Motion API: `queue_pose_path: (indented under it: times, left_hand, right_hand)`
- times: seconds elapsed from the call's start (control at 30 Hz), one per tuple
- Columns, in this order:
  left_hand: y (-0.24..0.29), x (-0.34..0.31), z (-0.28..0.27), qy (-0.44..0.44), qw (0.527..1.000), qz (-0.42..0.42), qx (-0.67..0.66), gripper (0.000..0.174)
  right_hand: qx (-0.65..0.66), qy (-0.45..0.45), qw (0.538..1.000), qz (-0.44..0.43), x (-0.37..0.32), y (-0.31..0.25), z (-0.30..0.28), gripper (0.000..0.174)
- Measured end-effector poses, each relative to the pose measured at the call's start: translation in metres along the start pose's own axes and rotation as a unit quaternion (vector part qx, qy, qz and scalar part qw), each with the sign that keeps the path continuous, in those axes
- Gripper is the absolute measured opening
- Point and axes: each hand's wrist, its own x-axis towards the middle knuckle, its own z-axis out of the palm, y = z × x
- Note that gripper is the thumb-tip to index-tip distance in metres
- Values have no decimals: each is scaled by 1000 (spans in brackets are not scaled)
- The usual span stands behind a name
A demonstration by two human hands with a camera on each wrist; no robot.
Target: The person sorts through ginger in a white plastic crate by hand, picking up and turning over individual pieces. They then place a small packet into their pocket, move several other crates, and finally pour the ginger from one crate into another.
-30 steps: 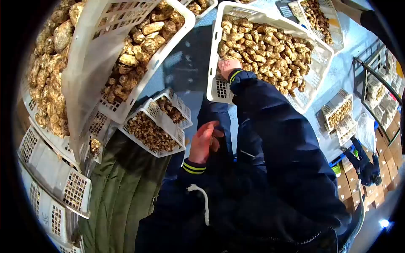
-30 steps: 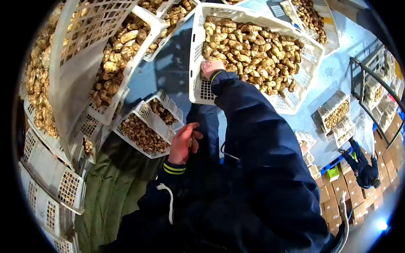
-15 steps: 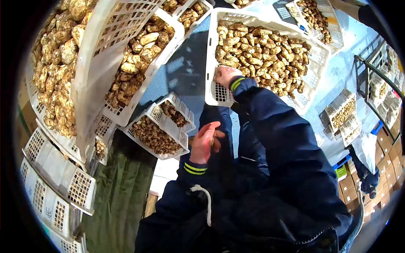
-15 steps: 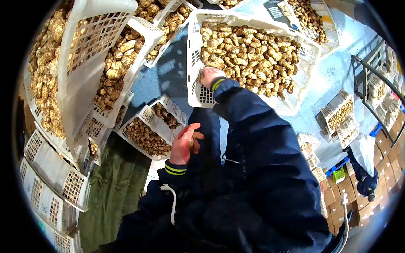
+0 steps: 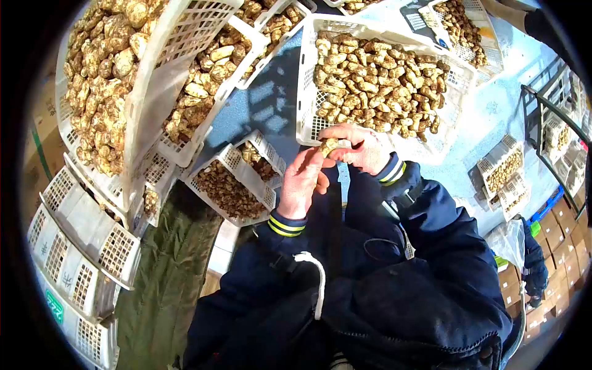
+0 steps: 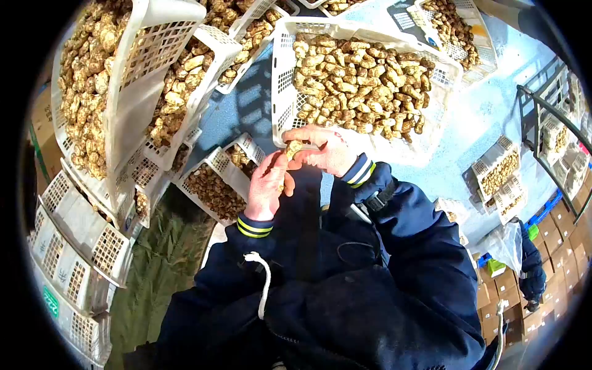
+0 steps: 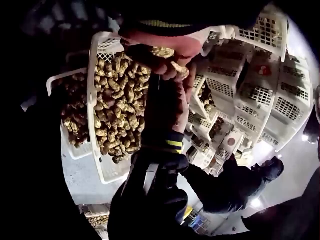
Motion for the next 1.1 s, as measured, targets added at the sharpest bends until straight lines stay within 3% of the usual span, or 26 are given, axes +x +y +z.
queue_pose_path:
  times: [0.03, 0.1, 0.13, 0.23, 0.3, 0.37, 0.43, 0.47, 0.5, 0.57, 0.63, 0.67, 0.7, 0.8, 0.83, 0.9, 0.97, 1.0, 1.03, 1.1]
  left_hand:
    - [-3, 2, -1, -26, 998, -9, -62, 25]
    - [-11, 2, -1, -43, 987, -37, -151, 25]
    - [-9, 0, 5, -36, 987, -48, -149, 29]
    - [-20, 2, 8, -63, 995, -48, -62, 39]
    - [-27, 1, 8, -75, 993, -95, -6, 41]
    - [-32, 0, 10, -52, 991, -125, -8, 34]
    - [-32, 2, 7, -45, 991, -125, 4, 33]
    - [-34, 3, 5, -44, 992, -116, 2, 34]
    - [-34, 4, 2, -39, 992, -117, 0, 34]
    - [-36, 5, -2, -44, 993, -107, -32, 34]
    - [-35, 5, 0, -36, 994, -104, -5, 35]
    - [-34, 6, 0, -29, 994, -107, 2, 35]
    - [-33, 4, -3, -19, 994, -111, 9, 35]
    - [-28, -1, 0, -31, 995, -94, 22, 36]
    - [-26, -2, -1, -30, 995, -92, 26, 36]
    - [-30, 0, -12, -43, 990, -129, -42, 36]
    - [-33, 0, -22, -43, 989, -127, -55, 35]
    - [-32, 0, -25, -43, 989, -127, -56, 35]
    - [-31, -1, -27, -37, 990, -128, -50, 35]
    - [-31, -3, -35, -27, 990, -132, -44, 34]
  right_hand:
    - [205, -1, 973, 105, -5, 1, 5, 51]
    - [351, -50, 932, 73, -10, 11, 12, 64]
    - [452, 7, 888, 77, -14, 2, 27, 72]
    - [493, 101, 861, 68, -14, 8, 29, 69]
    - [414, 195, 887, 66, -13, 12, 1, 63]
    - [354, 192, 915, 0, -15, 23, -61, 59]
    - [307, 296, 905, 0, -20, 23, -126, 55]
    - [287, 348, 892, -44, -23, 27, -166, 53]
    - [265, 397, 874, -87, -28, 29, -203, 52]
    - [415, 501, 757, -59, -39, 16, -252, 49]
    - [411, 590, 694, -31, -44, 32, -276, 47]
    - [398, 511, 760, -49, -58, 68, -292, 41]
    - [478, 370, 791, -95, -65, 103, -303, 36]
    - [242, 510, 823, 70, -15, 48, -211, 28]
    - [223, 443, 866, 61, -10, 59, -199, 31]
    - [173, 374, 903, 123, 10, 79, -178, 27]
    - [-51, 311, 923, 221, 30, 125, -163, 26]
    - [-234, 201, 905, 293, 42, 122, -152, 28]
    - [-338, 216, 878, 262, 48, 112, -125, 27]
    - [-517, 148, 815, 213, 63, 121, -89, 30]
